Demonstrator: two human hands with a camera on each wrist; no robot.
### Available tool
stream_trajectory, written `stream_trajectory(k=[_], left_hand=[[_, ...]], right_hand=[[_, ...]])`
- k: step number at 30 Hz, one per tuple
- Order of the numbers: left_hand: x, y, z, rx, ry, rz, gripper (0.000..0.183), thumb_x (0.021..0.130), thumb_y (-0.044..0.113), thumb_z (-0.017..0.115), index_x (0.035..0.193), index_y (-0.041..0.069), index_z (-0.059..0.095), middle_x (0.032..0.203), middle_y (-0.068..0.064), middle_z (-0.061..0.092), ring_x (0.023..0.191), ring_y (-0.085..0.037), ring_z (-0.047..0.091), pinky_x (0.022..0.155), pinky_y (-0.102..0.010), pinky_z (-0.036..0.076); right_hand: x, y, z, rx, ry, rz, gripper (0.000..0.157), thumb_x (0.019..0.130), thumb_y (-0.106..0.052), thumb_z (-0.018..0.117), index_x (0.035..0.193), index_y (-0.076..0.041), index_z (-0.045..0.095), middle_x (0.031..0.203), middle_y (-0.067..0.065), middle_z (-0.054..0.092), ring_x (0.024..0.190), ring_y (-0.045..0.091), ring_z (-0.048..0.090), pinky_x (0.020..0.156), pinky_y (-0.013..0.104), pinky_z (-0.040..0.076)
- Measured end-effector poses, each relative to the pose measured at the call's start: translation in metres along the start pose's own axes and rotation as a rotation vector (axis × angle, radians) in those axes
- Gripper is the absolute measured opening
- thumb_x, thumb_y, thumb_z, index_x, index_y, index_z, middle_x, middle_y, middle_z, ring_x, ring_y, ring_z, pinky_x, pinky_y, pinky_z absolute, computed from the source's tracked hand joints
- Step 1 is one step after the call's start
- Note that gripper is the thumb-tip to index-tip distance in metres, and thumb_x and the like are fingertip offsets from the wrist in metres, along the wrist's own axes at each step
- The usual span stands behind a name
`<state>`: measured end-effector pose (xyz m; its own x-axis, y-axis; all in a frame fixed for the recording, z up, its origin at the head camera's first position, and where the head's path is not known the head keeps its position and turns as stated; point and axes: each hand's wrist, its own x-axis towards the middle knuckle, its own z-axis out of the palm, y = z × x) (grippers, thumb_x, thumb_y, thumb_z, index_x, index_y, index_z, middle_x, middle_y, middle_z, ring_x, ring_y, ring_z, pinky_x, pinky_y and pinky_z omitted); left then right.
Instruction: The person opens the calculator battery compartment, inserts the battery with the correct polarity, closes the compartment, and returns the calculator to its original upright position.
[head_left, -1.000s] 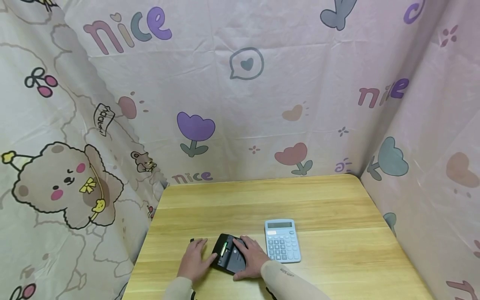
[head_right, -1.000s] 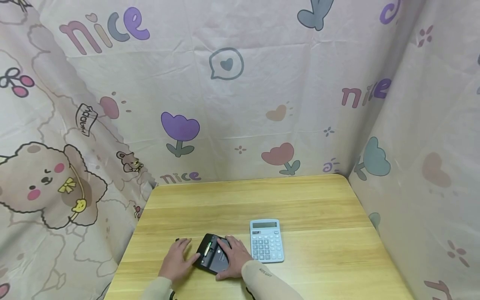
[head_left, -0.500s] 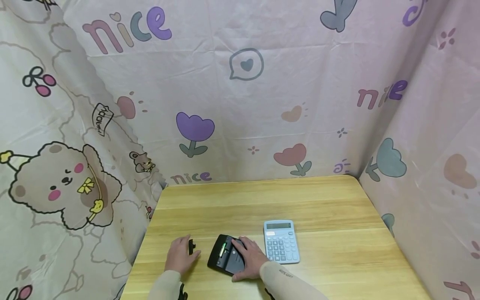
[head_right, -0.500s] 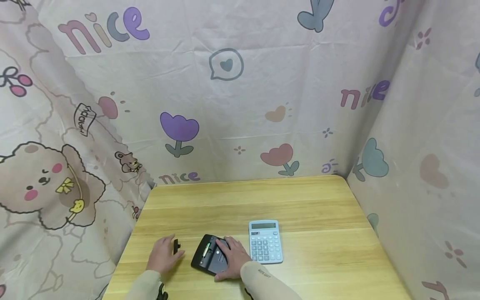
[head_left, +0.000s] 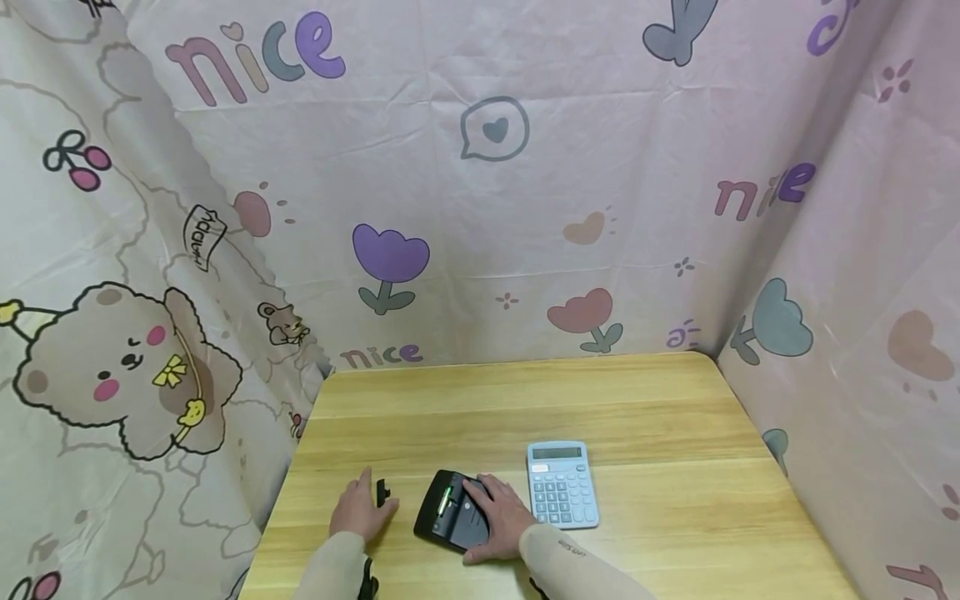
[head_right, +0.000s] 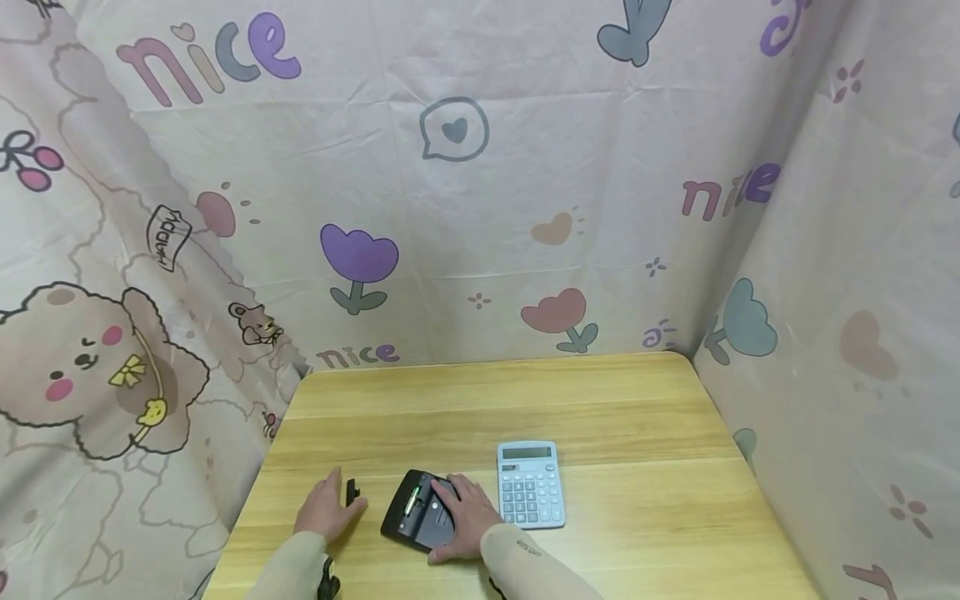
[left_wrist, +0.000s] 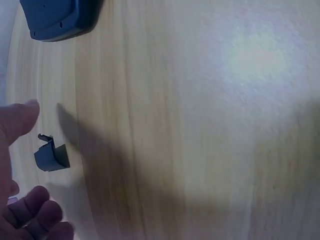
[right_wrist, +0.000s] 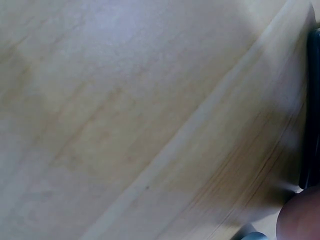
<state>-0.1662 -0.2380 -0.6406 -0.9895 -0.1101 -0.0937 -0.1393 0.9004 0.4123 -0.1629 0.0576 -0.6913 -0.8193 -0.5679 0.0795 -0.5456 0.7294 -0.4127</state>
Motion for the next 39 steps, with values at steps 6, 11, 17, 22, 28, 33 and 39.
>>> stream_trajectory(k=[6, 11, 17, 22, 28, 33, 39], left_hand=[[0.003, -0.001, 0.007, -0.028, 0.001, -0.007, 0.082, 0.076, 0.033, 0.071, 0.138, -0.004, 0.032, 0.119, -0.035, 0.04, 0.098, -0.047, 0.049, 0.079, -0.057, 0.044], [0.002, 0.0, 0.009, -0.042, 0.006, -0.01, 0.071, 0.079, 0.025, 0.069, 0.135, -0.005, 0.036, 0.115, -0.034, 0.043, 0.097, -0.047, 0.05, 0.08, -0.056, 0.044], [0.003, 0.0, 0.014, -0.034, 0.029, -0.011, 0.055, 0.083, 0.018, 0.065, 0.128, -0.005, 0.045, 0.104, -0.027, 0.052, 0.092, -0.043, 0.054, 0.078, -0.055, 0.045], [0.006, -0.002, 0.019, -0.044, 0.055, -0.036, 0.043, 0.083, 0.017, 0.064, 0.119, -0.006, 0.055, 0.097, -0.023, 0.056, 0.087, -0.04, 0.056, 0.073, -0.052, 0.048], [0.004, -0.004, 0.021, -0.12, 0.079, -0.093, 0.037, 0.082, 0.015, 0.065, 0.114, -0.004, 0.059, 0.098, -0.022, 0.062, 0.087, -0.039, 0.058, 0.07, -0.05, 0.049], [0.001, -0.003, 0.019, -0.176, 0.1, -0.117, 0.03, 0.08, 0.014, 0.067, 0.105, -0.002, 0.064, 0.093, -0.016, 0.065, 0.083, -0.034, 0.06, 0.068, -0.047, 0.049], [-0.002, -0.001, 0.017, -0.233, 0.071, -0.146, 0.025, 0.081, 0.013, 0.067, 0.102, -0.001, 0.065, 0.085, -0.011, 0.065, 0.075, -0.027, 0.06, 0.063, -0.043, 0.049]], right_hand=[[0.0, -0.001, -0.001, 0.009, -0.011, 0.006, 0.117, 0.053, -0.081, 0.059, 0.147, -0.029, 0.013, 0.146, 0.009, 0.023, 0.131, 0.03, 0.026, 0.107, 0.046, 0.023], [0.0, -0.002, -0.001, 0.005, 0.001, -0.002, 0.117, 0.054, -0.08, 0.061, 0.147, -0.028, 0.014, 0.146, 0.01, 0.024, 0.131, 0.031, 0.026, 0.106, 0.046, 0.024], [0.0, -0.001, 0.001, 0.002, -0.001, 0.003, 0.117, 0.053, -0.081, 0.059, 0.147, -0.029, 0.013, 0.146, 0.009, 0.023, 0.131, 0.03, 0.026, 0.106, 0.046, 0.024], [0.0, 0.0, 0.002, 0.007, -0.006, 0.007, 0.117, 0.053, -0.081, 0.058, 0.147, -0.03, 0.011, 0.147, 0.008, 0.022, 0.132, 0.029, 0.024, 0.107, 0.046, 0.023], [0.0, 0.002, 0.004, 0.012, -0.002, 0.008, 0.117, 0.053, -0.082, 0.058, 0.147, -0.031, 0.01, 0.147, 0.007, 0.021, 0.132, 0.028, 0.023, 0.107, 0.046, 0.023], [0.001, 0.003, 0.006, 0.007, -0.001, 0.006, 0.117, 0.053, -0.082, 0.058, 0.147, -0.031, 0.01, 0.147, 0.007, 0.021, 0.132, 0.028, 0.024, 0.107, 0.046, 0.023], [0.0, 0.003, 0.005, 0.011, -0.01, 0.015, 0.117, 0.053, -0.082, 0.058, 0.147, -0.031, 0.01, 0.148, 0.006, 0.02, 0.133, 0.028, 0.022, 0.107, 0.046, 0.022]])
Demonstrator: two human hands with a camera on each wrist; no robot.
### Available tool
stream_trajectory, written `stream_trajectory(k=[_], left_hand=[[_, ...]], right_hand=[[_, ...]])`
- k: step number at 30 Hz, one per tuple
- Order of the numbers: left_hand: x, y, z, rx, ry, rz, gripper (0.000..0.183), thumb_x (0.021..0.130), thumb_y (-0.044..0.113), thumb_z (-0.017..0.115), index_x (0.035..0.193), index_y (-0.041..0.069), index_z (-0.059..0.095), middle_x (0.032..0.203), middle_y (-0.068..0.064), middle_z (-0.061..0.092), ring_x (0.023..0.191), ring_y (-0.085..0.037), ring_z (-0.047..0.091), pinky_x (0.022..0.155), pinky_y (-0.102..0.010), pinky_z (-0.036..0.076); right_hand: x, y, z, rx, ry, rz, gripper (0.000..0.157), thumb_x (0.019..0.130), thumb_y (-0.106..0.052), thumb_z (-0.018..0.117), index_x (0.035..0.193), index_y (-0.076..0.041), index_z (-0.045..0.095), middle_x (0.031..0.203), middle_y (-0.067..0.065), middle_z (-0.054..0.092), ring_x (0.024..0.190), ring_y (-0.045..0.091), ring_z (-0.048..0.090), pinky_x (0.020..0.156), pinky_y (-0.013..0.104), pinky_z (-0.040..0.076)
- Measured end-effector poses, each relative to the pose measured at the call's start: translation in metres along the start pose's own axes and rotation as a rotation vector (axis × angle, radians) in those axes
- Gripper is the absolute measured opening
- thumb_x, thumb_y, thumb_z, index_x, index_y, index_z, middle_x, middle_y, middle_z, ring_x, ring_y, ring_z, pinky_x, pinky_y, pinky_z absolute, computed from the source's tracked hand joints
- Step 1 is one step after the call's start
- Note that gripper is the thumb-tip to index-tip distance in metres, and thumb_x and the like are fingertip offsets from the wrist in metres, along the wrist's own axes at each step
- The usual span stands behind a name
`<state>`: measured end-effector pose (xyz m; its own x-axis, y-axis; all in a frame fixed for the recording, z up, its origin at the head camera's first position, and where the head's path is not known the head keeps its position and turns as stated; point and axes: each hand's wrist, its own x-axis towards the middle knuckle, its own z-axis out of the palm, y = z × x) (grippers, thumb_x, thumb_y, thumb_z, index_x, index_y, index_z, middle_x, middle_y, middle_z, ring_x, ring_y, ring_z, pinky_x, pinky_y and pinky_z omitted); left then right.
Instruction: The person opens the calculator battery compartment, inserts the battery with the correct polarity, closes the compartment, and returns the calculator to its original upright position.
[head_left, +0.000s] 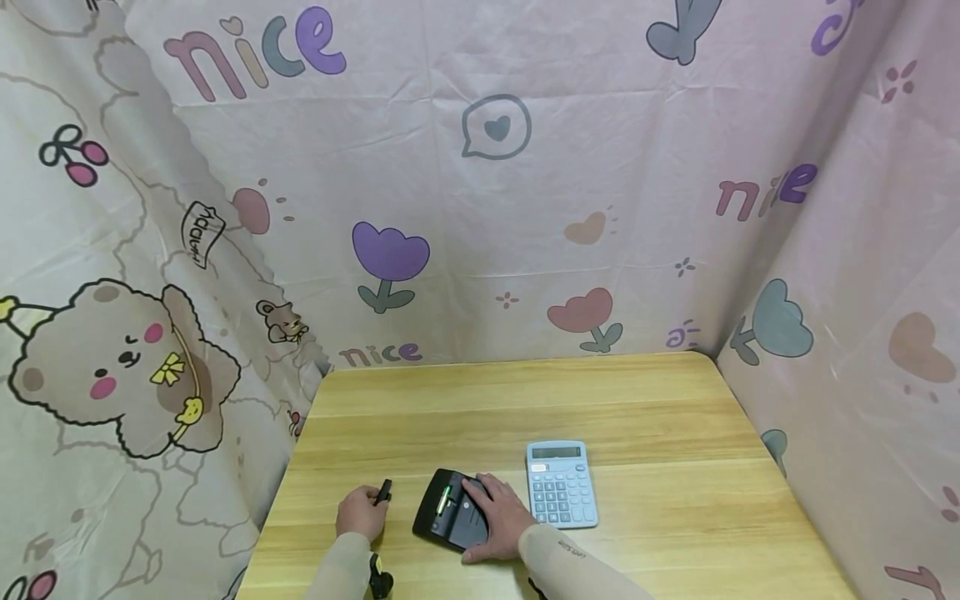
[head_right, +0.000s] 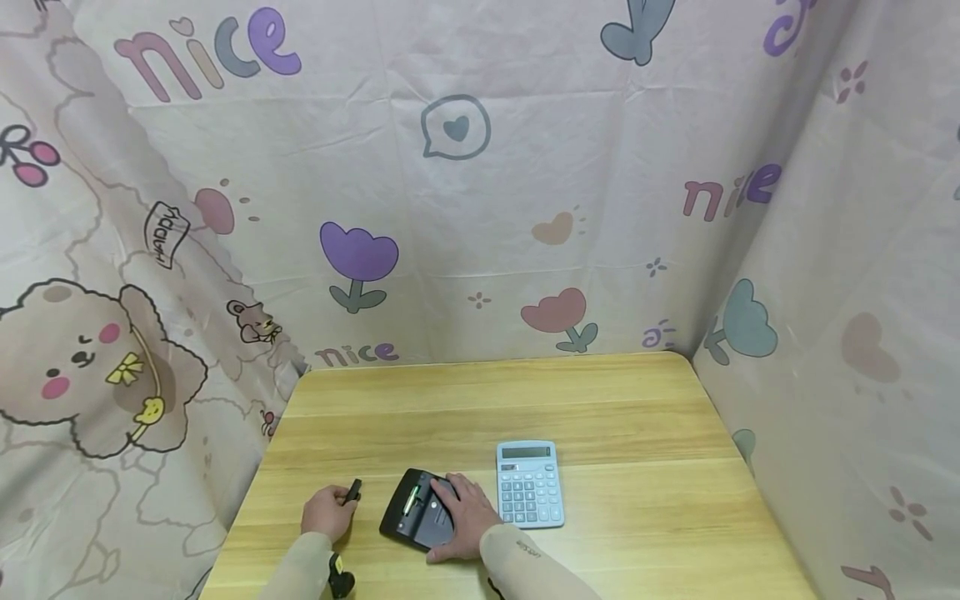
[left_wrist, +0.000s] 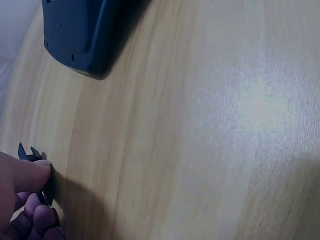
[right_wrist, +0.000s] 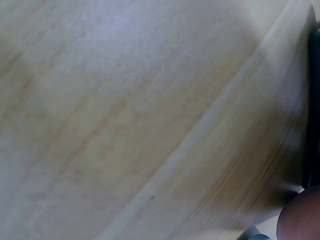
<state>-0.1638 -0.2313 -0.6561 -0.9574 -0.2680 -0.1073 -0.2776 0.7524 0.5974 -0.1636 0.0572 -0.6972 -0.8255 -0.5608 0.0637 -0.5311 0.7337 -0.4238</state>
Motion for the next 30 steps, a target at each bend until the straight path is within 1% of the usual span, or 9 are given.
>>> stream_trajectory(k=[3, 7, 10, 13, 16, 20, 27, 30], left_hand=[[0.0, 0.0, -0.001, -0.01, 0.0, -0.001, 0.024, 0.081, 0.012, 0.067, 0.101, -0.001, 0.065, 0.085, -0.01, 0.065, 0.075, -0.027, 0.06, 0.063, -0.043, 0.049], [0.001, -0.002, 0.0, -0.014, 0.014, 0.014, 0.024, 0.08, 0.012, 0.067, 0.1, -0.002, 0.066, 0.086, -0.011, 0.064, 0.077, -0.028, 0.059, 0.064, -0.044, 0.049], [0.002, -0.004, 0.002, -0.025, 0.019, 0.011, 0.024, 0.08, 0.013, 0.067, 0.099, -0.001, 0.066, 0.085, -0.009, 0.065, 0.077, -0.027, 0.06, 0.066, -0.044, 0.049], [0.001, -0.004, 0.002, -0.043, 0.01, -0.004, 0.023, 0.08, 0.014, 0.067, 0.098, 0.0, 0.066, 0.083, -0.006, 0.065, 0.075, -0.025, 0.06, 0.066, -0.044, 0.049], [0.0, 0.0, 0.001, -0.054, -0.001, -0.009, 0.022, 0.08, 0.015, 0.068, 0.097, 0.002, 0.066, 0.082, -0.004, 0.066, 0.075, -0.023, 0.061, 0.066, -0.043, 0.049], [-0.004, 0.008, 0.0, -0.063, -0.002, 0.025, 0.021, 0.079, 0.015, 0.07, 0.096, 0.002, 0.067, 0.082, -0.003, 0.066, 0.075, -0.022, 0.061, 0.067, -0.042, 0.049], [-0.01, 0.023, 0.001, -0.079, 0.025, 0.104, 0.019, 0.076, 0.014, 0.073, 0.091, 0.005, 0.068, 0.08, -0.001, 0.065, 0.072, -0.017, 0.06, 0.067, -0.039, 0.05], [-0.012, 0.031, 0.002, -0.1, 0.012, 0.13, 0.018, 0.075, 0.013, 0.073, 0.09, 0.006, 0.068, 0.079, 0.0, 0.065, 0.071, -0.014, 0.059, 0.065, -0.036, 0.05]], right_hand=[[0.0, -0.001, -0.001, 0.007, -0.005, 0.003, 0.117, 0.053, -0.081, 0.059, 0.147, -0.031, 0.01, 0.148, 0.006, 0.02, 0.133, 0.028, 0.022, 0.107, 0.046, 0.022], [0.0, -0.002, -0.003, 0.011, -0.008, 0.004, 0.117, 0.054, -0.081, 0.059, 0.147, -0.031, 0.01, 0.148, 0.006, 0.02, 0.133, 0.028, 0.022, 0.107, 0.046, 0.022], [0.0, -0.002, -0.003, 0.01, -0.011, 0.008, 0.116, 0.053, -0.081, 0.059, 0.147, -0.032, 0.01, 0.148, 0.006, 0.02, 0.133, 0.027, 0.022, 0.107, 0.045, 0.022], [0.001, -0.003, -0.003, 0.014, -0.012, 0.009, 0.116, 0.053, -0.081, 0.059, 0.147, -0.032, 0.01, 0.148, 0.005, 0.02, 0.133, 0.027, 0.022, 0.107, 0.045, 0.022], [0.001, -0.003, -0.003, 0.016, -0.013, 0.011, 0.116, 0.053, -0.081, 0.059, 0.147, -0.033, 0.01, 0.148, 0.005, 0.02, 0.132, 0.028, 0.023, 0.107, 0.045, 0.023], [0.001, -0.003, -0.004, 0.016, -0.013, 0.015, 0.116, 0.053, -0.081, 0.059, 0.147, -0.033, 0.01, 0.148, 0.005, 0.02, 0.132, 0.028, 0.024, 0.107, 0.046, 0.023], [0.0, -0.002, -0.003, 0.014, -0.021, 0.013, 0.115, 0.054, -0.082, 0.057, 0.147, -0.032, 0.01, 0.148, 0.006, 0.02, 0.132, 0.028, 0.024, 0.107, 0.046, 0.022], [0.0, -0.002, -0.003, 0.014, -0.021, 0.01, 0.115, 0.055, -0.082, 0.057, 0.147, -0.032, 0.011, 0.147, 0.006, 0.02, 0.132, 0.028, 0.024, 0.107, 0.046, 0.022]])
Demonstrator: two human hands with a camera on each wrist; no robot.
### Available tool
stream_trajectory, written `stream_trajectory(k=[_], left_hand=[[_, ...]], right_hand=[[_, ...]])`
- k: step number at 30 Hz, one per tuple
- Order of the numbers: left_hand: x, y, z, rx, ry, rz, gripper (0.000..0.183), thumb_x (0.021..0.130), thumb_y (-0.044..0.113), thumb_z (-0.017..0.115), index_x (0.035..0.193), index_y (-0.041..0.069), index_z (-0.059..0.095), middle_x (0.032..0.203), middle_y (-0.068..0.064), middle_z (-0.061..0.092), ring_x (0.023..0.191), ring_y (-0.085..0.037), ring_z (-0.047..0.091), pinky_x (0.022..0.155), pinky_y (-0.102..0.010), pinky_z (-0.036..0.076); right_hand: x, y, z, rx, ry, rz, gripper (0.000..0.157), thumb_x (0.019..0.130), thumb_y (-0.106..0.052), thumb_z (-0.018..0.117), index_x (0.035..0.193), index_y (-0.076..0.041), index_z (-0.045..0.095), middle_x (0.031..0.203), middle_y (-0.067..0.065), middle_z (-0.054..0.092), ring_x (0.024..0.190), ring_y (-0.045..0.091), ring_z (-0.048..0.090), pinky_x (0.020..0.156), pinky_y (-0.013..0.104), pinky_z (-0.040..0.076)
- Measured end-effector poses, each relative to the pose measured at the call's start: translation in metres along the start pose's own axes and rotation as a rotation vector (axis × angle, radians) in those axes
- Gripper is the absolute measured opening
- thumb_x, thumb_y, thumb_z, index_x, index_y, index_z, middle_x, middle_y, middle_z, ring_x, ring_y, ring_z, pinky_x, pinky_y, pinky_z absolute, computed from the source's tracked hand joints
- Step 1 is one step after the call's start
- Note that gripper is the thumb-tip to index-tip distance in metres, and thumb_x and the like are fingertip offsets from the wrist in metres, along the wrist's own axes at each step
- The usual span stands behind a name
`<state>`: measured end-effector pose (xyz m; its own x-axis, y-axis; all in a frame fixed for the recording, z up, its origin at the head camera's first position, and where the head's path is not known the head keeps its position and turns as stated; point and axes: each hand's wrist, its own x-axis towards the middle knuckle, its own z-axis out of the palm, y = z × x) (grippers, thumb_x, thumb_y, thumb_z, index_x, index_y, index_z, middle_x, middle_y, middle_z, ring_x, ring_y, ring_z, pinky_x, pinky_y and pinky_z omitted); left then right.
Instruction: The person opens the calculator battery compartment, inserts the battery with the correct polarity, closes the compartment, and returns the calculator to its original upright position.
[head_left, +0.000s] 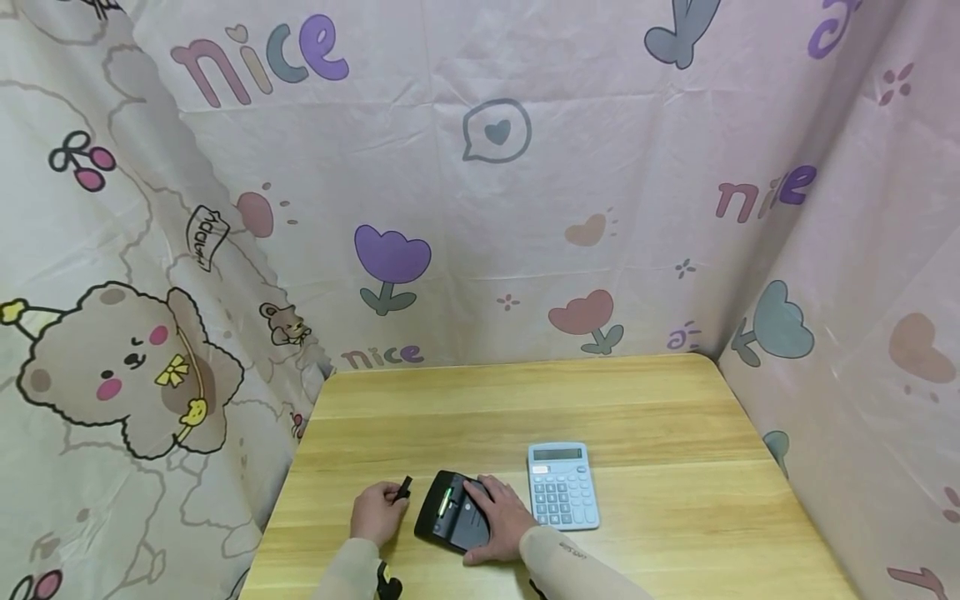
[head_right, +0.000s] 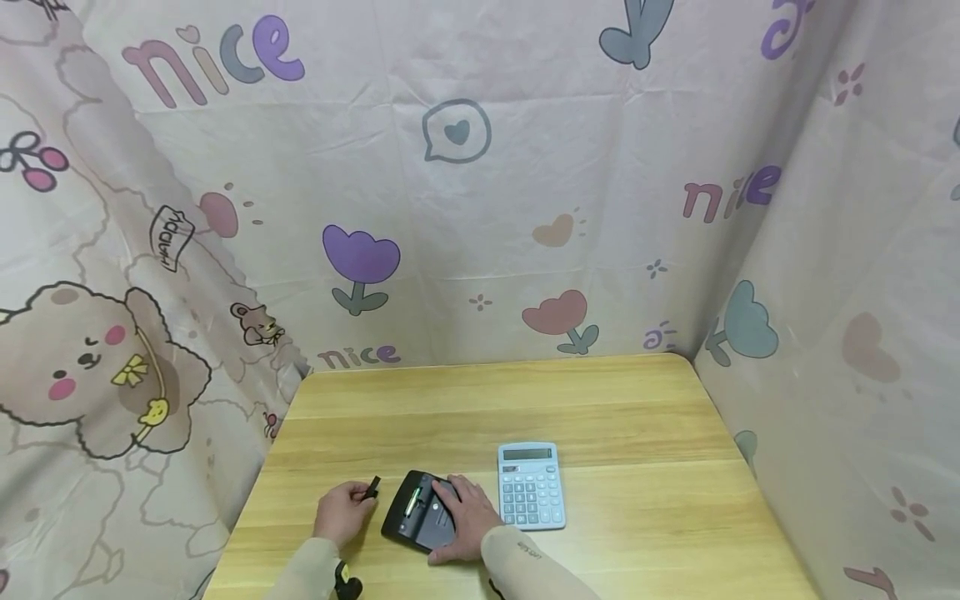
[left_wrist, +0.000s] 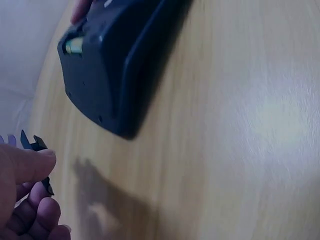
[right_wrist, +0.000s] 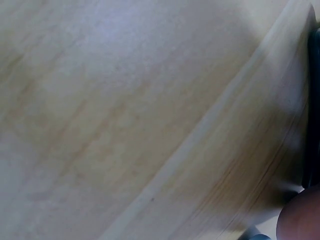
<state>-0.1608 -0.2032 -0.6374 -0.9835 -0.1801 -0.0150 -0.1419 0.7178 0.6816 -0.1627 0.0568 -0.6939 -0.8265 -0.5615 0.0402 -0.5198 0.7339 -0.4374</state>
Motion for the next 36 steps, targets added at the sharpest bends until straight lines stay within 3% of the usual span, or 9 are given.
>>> stream_trajectory(k=[8, 18, 31, 36], left_hand=[[-0.006, 0.024, 0.004, -0.054, -0.046, 0.068, 0.018, 0.074, 0.007, 0.074, 0.09, 0.003, 0.067, 0.079, -0.001, 0.063, 0.07, -0.011, 0.057, 0.062, -0.029, 0.05], [-0.012, 0.034, 0.01, -0.075, -0.077, 0.115, 0.021, 0.072, 0.007, 0.075, 0.09, 0.002, 0.067, 0.079, -0.002, 0.062, 0.071, -0.013, 0.056, 0.061, -0.027, 0.048], [-0.018, 0.043, 0.016, -0.054, -0.118, 0.065, 0.023, 0.072, 0.009, 0.075, 0.092, 0.003, 0.066, 0.077, 0.001, 0.062, 0.07, -0.01, 0.057, 0.062, -0.028, 0.051], [-0.019, 0.046, 0.016, -0.046, -0.122, 0.082, 0.023, 0.071, 0.01, 0.076, 0.09, 0.003, 0.067, 0.076, 0.0, 0.062, 0.071, -0.013, 0.057, 0.061, -0.029, 0.049]], right_hand=[[-0.002, 0.0, 0.002, -0.001, 0.001, 0.004, 0.115, 0.055, -0.082, 0.057, 0.147, -0.032, 0.009, 0.148, 0.006, 0.019, 0.131, 0.028, 0.024, 0.107, 0.047, 0.021], [-0.001, -0.003, -0.001, 0.002, -0.003, 0.007, 0.115, 0.054, -0.081, 0.058, 0.147, -0.032, 0.012, 0.147, 0.006, 0.021, 0.131, 0.028, 0.026, 0.106, 0.046, 0.024], [-0.002, -0.004, -0.004, 0.009, -0.013, 0.022, 0.115, 0.054, -0.08, 0.059, 0.147, -0.033, 0.01, 0.147, 0.005, 0.02, 0.131, 0.029, 0.025, 0.107, 0.045, 0.022], [-0.002, -0.003, -0.003, 0.019, -0.003, 0.01, 0.114, 0.055, -0.08, 0.06, 0.147, -0.032, 0.012, 0.147, 0.006, 0.022, 0.131, 0.028, 0.025, 0.107, 0.045, 0.023]])
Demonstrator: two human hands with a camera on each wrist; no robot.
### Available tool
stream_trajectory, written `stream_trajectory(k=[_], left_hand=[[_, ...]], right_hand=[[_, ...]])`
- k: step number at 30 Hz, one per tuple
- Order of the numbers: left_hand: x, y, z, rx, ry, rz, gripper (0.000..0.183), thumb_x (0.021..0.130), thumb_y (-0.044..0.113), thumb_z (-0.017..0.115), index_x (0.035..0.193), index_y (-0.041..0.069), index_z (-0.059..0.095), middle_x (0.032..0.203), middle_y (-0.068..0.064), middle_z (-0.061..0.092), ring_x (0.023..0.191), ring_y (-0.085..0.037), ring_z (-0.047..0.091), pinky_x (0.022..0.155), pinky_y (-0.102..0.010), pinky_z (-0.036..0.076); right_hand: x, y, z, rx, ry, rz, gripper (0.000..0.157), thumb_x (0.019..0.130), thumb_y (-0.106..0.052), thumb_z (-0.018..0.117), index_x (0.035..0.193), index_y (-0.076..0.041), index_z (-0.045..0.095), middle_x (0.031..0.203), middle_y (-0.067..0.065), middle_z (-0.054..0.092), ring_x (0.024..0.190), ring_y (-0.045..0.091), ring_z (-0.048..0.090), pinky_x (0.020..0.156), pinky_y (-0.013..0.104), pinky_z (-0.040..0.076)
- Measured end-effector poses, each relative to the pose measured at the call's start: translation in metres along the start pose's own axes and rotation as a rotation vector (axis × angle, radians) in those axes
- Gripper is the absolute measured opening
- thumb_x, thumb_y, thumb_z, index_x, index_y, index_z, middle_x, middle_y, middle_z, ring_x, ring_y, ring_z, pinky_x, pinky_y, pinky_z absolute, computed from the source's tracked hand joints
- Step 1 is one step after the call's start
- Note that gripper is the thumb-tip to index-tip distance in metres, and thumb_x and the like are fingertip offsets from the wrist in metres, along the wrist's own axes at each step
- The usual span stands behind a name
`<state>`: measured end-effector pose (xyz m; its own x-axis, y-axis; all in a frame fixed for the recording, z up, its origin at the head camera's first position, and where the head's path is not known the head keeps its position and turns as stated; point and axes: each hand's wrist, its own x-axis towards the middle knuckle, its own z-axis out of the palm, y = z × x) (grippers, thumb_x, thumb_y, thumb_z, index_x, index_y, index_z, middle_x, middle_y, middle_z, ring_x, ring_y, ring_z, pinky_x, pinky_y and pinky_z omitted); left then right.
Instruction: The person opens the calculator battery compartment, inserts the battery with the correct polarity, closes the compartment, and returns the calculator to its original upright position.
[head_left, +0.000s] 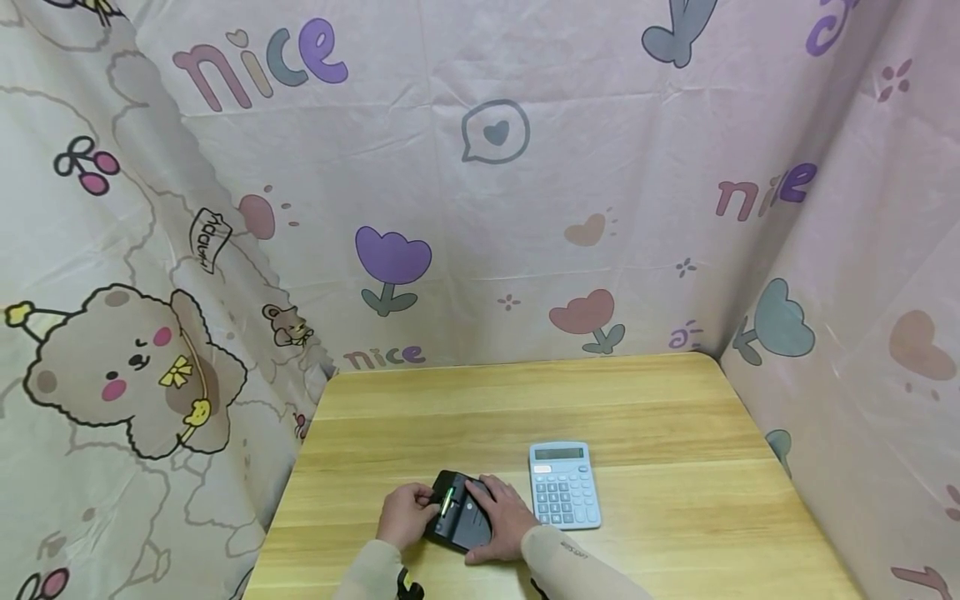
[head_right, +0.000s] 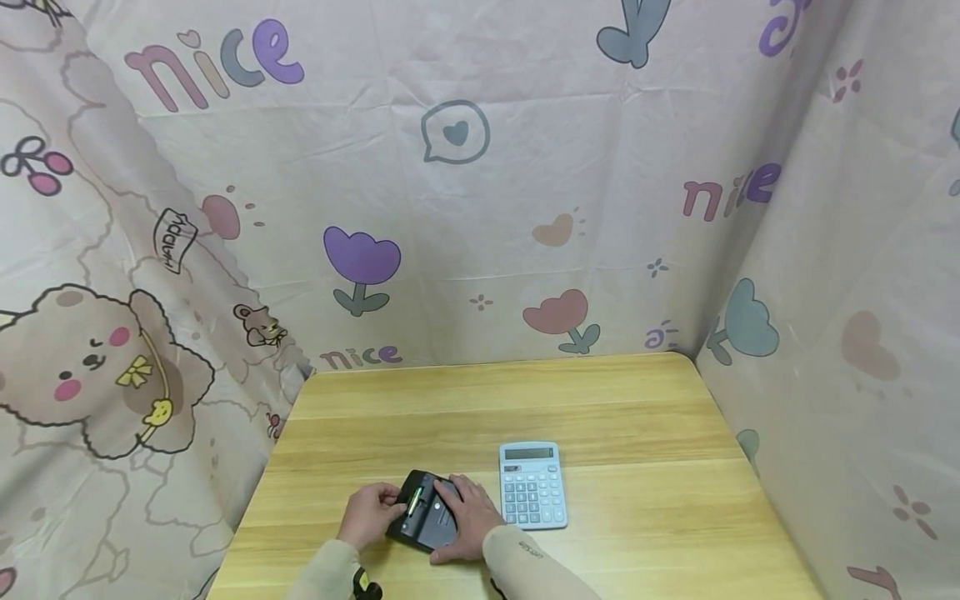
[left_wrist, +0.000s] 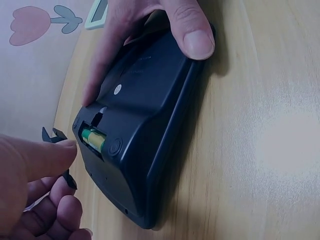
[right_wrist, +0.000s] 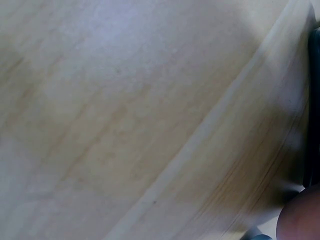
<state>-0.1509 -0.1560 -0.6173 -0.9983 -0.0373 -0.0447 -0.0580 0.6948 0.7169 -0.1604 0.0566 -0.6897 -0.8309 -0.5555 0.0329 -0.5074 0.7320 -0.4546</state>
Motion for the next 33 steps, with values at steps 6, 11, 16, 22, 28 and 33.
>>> stream_trajectory(k=[6, 11, 16, 22, 28, 33], left_hand=[[0.0, 0.002, 0.003, 0.026, -0.016, -0.012, 0.022, 0.07, 0.011, 0.077, 0.088, 0.005, 0.067, 0.075, 0.001, 0.061, 0.07, -0.012, 0.055, 0.06, -0.028, 0.047], [-0.002, 0.003, 0.007, 0.033, -0.035, -0.016, 0.022, 0.071, 0.012, 0.077, 0.088, 0.006, 0.067, 0.075, 0.002, 0.062, 0.069, -0.011, 0.056, 0.061, -0.03, 0.049], [-0.003, 0.005, 0.011, 0.032, -0.041, -0.02, 0.02, 0.071, 0.014, 0.077, 0.087, 0.006, 0.067, 0.074, 0.002, 0.062, 0.069, -0.011, 0.056, 0.061, -0.031, 0.049], [-0.004, 0.005, 0.016, 0.055, -0.036, -0.064, 0.02, 0.071, 0.016, 0.077, 0.087, 0.007, 0.067, 0.074, 0.003, 0.061, 0.069, -0.011, 0.056, 0.062, -0.031, 0.049], [-0.004, 0.007, 0.019, 0.08, -0.023, -0.092, 0.02, 0.072, 0.015, 0.077, 0.086, 0.007, 0.067, 0.074, 0.002, 0.061, 0.069, -0.012, 0.056, 0.062, -0.033, 0.05], [-0.005, 0.013, 0.018, 0.094, -0.011, -0.107, 0.021, 0.072, 0.015, 0.077, 0.087, 0.006, 0.067, 0.075, 0.0, 0.062, 0.07, -0.013, 0.057, 0.064, -0.035, 0.05]], right_hand=[[0.0, 0.002, 0.001, -0.009, -0.003, -0.003, 0.113, 0.055, -0.081, 0.058, 0.147, -0.033, 0.011, 0.147, 0.005, 0.021, 0.131, 0.028, 0.025, 0.107, 0.045, 0.023], [0.0, 0.002, 0.001, -0.022, -0.006, -0.005, 0.113, 0.056, -0.081, 0.057, 0.147, -0.033, 0.01, 0.147, 0.006, 0.021, 0.131, 0.028, 0.024, 0.107, 0.045, 0.023], [0.0, 0.003, 0.002, -0.03, -0.007, -0.004, 0.113, 0.056, -0.082, 0.057, 0.147, -0.034, 0.009, 0.147, 0.005, 0.02, 0.132, 0.027, 0.023, 0.107, 0.046, 0.023], [0.0, 0.004, 0.003, -0.034, -0.007, -0.001, 0.113, 0.056, -0.082, 0.056, 0.147, -0.034, 0.009, 0.148, 0.005, 0.02, 0.133, 0.026, 0.022, 0.107, 0.046, 0.023], [0.0, 0.003, 0.001, -0.034, -0.009, -0.002, 0.113, 0.056, -0.082, 0.055, 0.147, -0.033, 0.01, 0.147, 0.005, 0.02, 0.132, 0.026, 0.023, 0.107, 0.046, 0.023], [0.0, 0.003, 0.0, -0.031, -0.011, -0.002, 0.112, 0.057, -0.082, 0.055, 0.147, -0.033, 0.009, 0.148, 0.005, 0.02, 0.132, 0.026, 0.023, 0.107, 0.046, 0.023]])
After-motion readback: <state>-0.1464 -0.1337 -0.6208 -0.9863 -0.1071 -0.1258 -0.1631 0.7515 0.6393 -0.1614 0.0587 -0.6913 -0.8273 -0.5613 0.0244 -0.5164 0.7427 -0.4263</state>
